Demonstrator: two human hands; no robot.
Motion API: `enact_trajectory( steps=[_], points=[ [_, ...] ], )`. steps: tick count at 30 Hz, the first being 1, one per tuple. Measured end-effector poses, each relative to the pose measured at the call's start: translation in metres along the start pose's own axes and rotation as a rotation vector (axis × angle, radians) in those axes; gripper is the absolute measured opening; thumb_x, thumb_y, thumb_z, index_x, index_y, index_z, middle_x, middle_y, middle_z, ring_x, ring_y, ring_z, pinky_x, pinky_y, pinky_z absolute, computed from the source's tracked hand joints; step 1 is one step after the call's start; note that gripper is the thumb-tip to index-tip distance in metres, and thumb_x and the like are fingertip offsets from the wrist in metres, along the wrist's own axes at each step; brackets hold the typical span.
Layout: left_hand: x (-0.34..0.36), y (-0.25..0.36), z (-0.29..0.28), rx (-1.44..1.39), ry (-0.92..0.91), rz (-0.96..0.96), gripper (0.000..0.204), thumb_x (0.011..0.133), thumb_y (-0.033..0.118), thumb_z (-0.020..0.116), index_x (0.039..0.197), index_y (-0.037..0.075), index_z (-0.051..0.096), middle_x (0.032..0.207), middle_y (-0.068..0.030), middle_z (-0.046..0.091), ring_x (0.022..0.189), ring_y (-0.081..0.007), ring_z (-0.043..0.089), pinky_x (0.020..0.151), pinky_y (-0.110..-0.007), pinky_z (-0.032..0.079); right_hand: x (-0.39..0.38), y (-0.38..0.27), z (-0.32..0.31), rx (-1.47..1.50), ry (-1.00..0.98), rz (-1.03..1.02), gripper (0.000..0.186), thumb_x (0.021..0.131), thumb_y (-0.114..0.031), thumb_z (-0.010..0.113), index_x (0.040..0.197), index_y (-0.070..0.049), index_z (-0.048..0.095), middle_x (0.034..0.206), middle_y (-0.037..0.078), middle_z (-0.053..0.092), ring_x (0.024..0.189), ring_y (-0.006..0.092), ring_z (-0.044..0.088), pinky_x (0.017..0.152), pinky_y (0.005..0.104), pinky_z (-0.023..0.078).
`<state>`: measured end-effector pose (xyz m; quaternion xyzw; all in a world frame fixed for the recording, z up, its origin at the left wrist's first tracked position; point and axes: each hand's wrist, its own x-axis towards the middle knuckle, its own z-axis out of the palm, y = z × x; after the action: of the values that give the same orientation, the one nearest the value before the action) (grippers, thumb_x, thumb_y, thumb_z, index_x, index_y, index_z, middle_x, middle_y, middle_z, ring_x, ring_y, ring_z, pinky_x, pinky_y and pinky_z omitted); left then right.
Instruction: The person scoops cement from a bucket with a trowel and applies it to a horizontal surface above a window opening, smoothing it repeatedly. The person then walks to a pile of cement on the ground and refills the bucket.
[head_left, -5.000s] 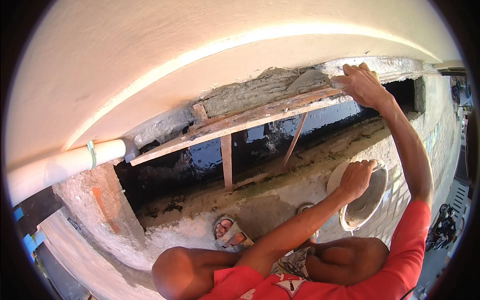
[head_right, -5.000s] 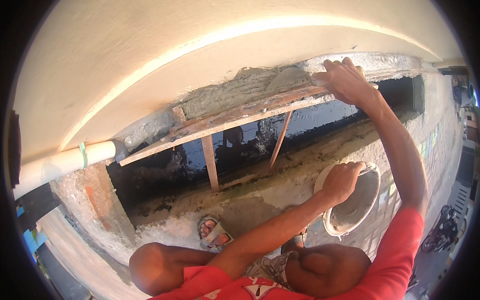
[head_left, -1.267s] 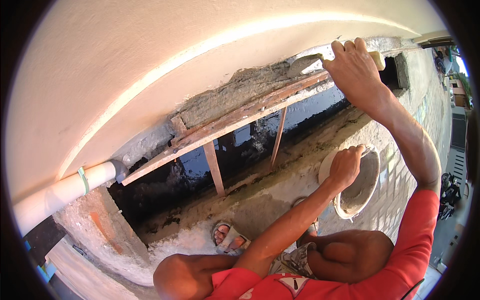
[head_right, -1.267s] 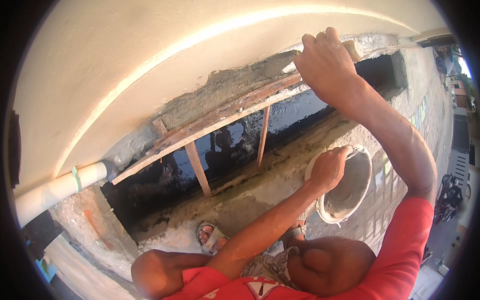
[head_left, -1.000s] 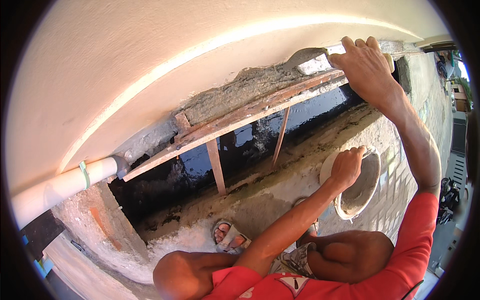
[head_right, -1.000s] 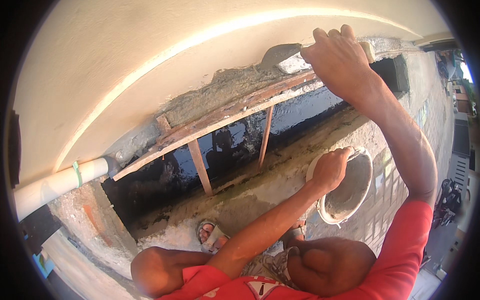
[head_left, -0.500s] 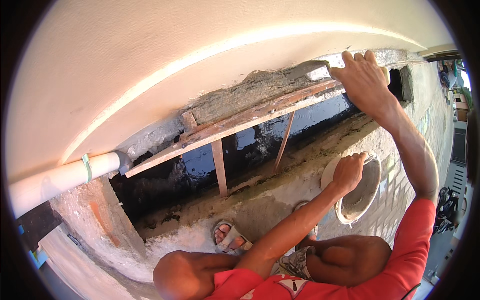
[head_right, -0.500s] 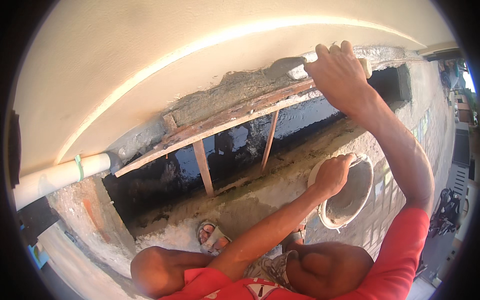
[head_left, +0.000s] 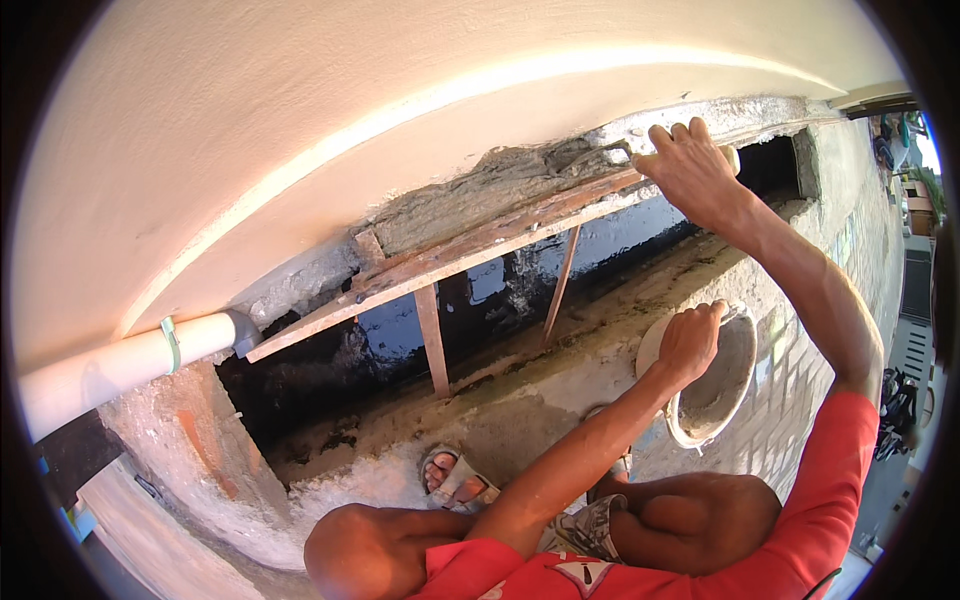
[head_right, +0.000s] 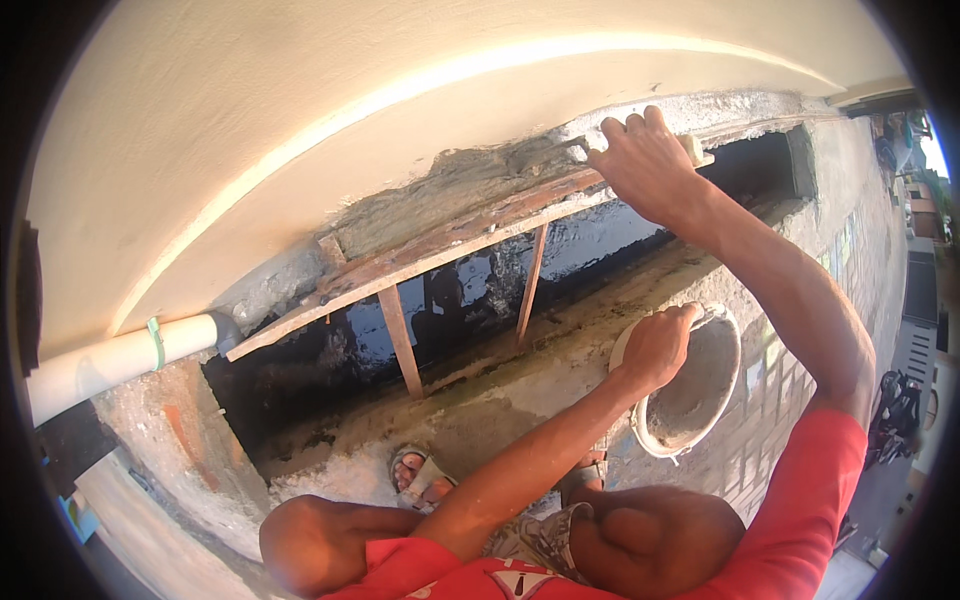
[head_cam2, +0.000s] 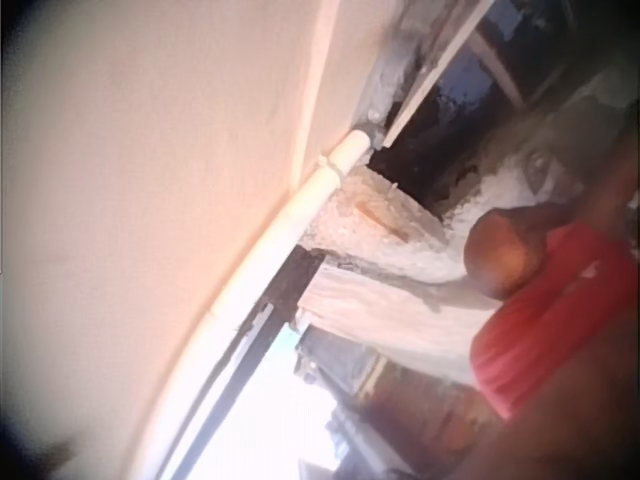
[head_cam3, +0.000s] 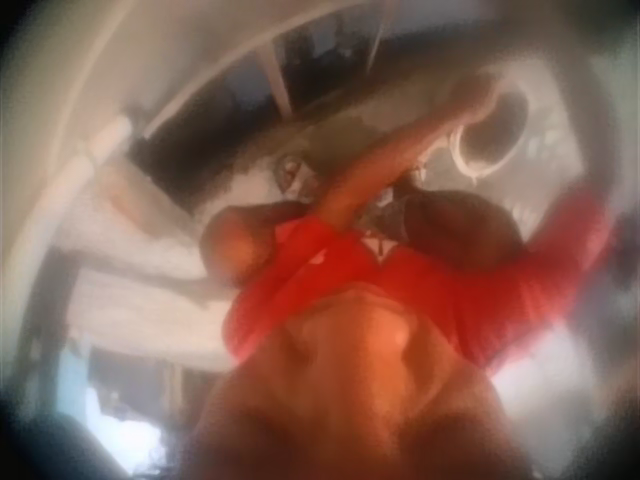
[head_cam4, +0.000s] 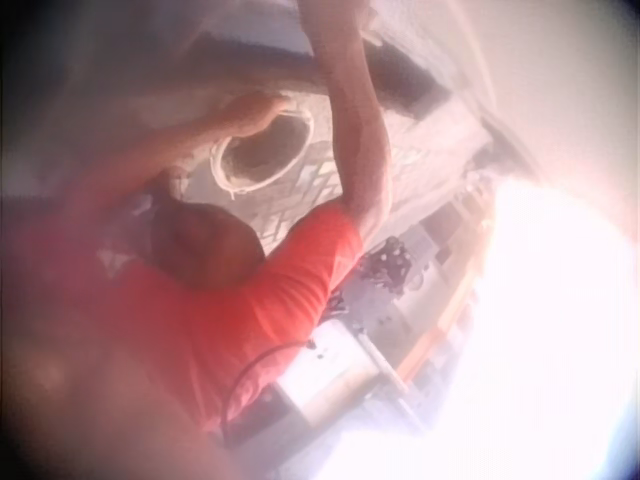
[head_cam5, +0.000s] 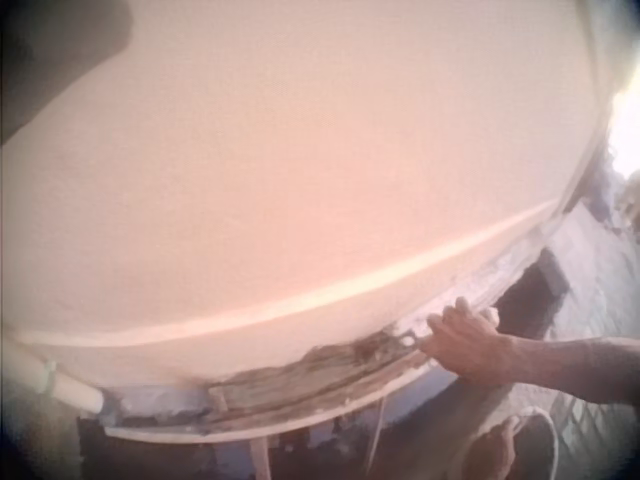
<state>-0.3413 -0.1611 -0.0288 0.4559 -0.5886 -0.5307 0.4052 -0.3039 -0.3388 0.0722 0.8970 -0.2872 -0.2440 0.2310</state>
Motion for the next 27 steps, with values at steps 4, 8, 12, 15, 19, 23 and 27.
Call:
enact_trajectory(
  steps=[4,8,12,15,19,23,27],
  points=[
    [-0.001,-0.007,-0.001,0.014,0.031,-0.008,0.021,0.087,0.001,0.051,0.105,-0.001,0.061,0.091,-0.0234,0.067,0.084,-0.0399,0.066,0.074,-0.049,0.052,0.006,0.004,-0.041,0.062,0.078,0.108,0.016,0.079,-0.003,0.068,0.092,-0.012,0.073,0.093,0.008,0.062,0.091,0.0217,0.062,0.085,0.0361,0.044],
    [0.001,-0.002,-0.001,0.003,-0.037,-0.033,0.022,0.086,0.001,0.052,0.107,-0.001,0.061,0.092,-0.0235,0.067,0.084,-0.0398,0.067,0.074,-0.048,0.052,0.008,-0.009,-0.017,0.028,-0.137,-0.005,0.012,0.079,-0.003,0.068,0.086,-0.010,0.074,0.096,0.009,0.063,0.092,0.0234,0.063,0.086,0.0357,0.044],
    [-0.003,-0.005,-0.002,0.029,-0.001,-0.021,0.024,0.086,0.001,0.052,0.108,-0.001,0.061,0.092,-0.0229,0.067,0.084,-0.0395,0.067,0.074,-0.048,0.052,0.004,-0.007,-0.045,0.031,-0.022,0.045,0.006,0.080,-0.006,0.068,0.082,-0.008,0.072,0.092,0.010,0.063,0.089,0.0239,0.063,0.086,0.0374,0.044],
    [0.000,-0.003,0.002,0.015,0.020,0.001,0.023,0.087,0.001,0.052,0.108,0.000,0.061,0.090,-0.0221,0.067,0.084,-0.0393,0.067,0.074,-0.047,0.053,0.003,-0.020,-0.026,-0.012,-0.132,0.013,0.007,0.079,-0.006,0.069,0.083,-0.010,0.072,0.091,0.008,0.062,0.091,0.0228,0.062,0.085,0.0384,0.043],
    [0.001,-0.003,-0.002,0.011,0.004,0.001,0.023,0.086,0.001,0.052,0.107,0.001,0.061,0.090,-0.0220,0.068,0.083,-0.0392,0.067,0.074,-0.047,0.053,0.005,-0.007,-0.044,-0.005,-0.146,0.040,0.006,0.079,-0.008,0.069,0.083,-0.011,0.072,0.093,0.009,0.063,0.090,0.0231,0.062,0.085,0.0375,0.043],
    [-0.001,-0.003,0.001,0.010,0.003,-0.011,0.023,0.086,0.001,0.052,0.107,0.001,0.061,0.089,-0.0227,0.067,0.082,-0.0392,0.067,0.073,-0.048,0.053,0.013,-0.010,-0.024,-0.038,-0.177,-0.029,0.004,0.079,-0.009,0.069,0.081,-0.011,0.072,0.091,0.009,0.064,0.084,0.0238,0.064,0.086,0.0371,0.042],
    [0.000,-0.007,-0.003,0.000,0.023,-0.009,0.023,0.086,0.001,0.052,0.107,0.000,0.061,0.089,-0.0230,0.067,0.082,-0.0396,0.067,0.073,-0.048,0.052,0.025,0.001,-0.053,-0.024,-0.139,-0.015,0.007,0.080,-0.008,0.067,0.078,-0.011,0.072,0.083,0.008,0.064,0.079,0.0219,0.065,0.086,0.0385,0.043]
  ],
)
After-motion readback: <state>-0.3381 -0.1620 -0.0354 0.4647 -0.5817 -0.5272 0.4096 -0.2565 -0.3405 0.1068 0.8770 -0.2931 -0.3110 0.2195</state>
